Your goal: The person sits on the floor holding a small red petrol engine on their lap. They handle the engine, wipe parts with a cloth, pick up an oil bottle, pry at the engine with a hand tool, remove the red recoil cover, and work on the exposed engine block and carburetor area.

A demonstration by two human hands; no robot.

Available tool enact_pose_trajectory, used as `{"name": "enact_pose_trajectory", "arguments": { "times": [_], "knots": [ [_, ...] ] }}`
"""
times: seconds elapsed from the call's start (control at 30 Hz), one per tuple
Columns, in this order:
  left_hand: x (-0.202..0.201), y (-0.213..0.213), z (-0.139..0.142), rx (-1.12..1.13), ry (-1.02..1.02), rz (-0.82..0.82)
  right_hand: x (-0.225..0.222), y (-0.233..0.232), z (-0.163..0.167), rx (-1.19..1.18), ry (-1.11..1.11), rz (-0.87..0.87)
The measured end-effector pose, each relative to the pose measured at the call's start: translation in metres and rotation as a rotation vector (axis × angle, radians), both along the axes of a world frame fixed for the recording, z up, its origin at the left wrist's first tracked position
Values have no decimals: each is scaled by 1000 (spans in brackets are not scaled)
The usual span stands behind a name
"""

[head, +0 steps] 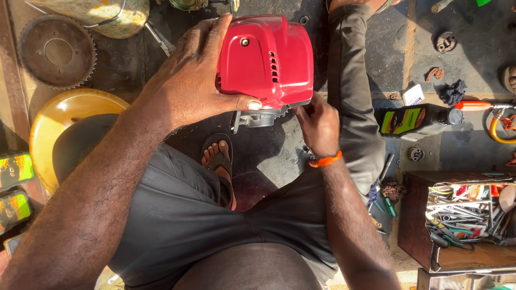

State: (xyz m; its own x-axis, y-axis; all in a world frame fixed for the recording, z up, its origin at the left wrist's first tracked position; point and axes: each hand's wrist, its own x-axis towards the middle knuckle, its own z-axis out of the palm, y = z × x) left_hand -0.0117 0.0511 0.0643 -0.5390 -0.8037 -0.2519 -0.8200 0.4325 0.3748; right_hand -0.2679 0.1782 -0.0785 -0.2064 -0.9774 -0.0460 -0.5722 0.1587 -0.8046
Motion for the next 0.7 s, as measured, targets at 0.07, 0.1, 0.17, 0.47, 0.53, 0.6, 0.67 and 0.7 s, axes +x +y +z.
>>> {"name": "enact_pose_trajectory", "arguments": {
  "times": [0.07, 0.1, 0.17, 0.47, 0.53, 0.6, 0.67, 0.7],
  "knots": [
    [0, 0, 1, -46, 38, -27, 2, -11, 3, 113, -76, -61],
    [-1, 0, 1, -35, 34, -25, 2, -14, 4, 214, -170, -97],
    [-1, 0, 2, -14, 23, -8, 0, -15, 7, 235, -254, -85],
    [0, 0, -1, -35, 18, -13, 3, 0, 11, 84, -197, -2],
    [-1, -1, -1, -13, -4, -1, 5, -4, 8, -101, -289, 38],
    [-1, -1, -1, -15, -5, -5, 5, -6, 4, -167, -205, 9],
    [0, 0, 0, -48, 20, -29, 2, -3, -2, -111, -313, -68],
    [0, 0, 0, -36, 20, -25, 0, -2, -5, -22, -465, -127]
  ]
}}
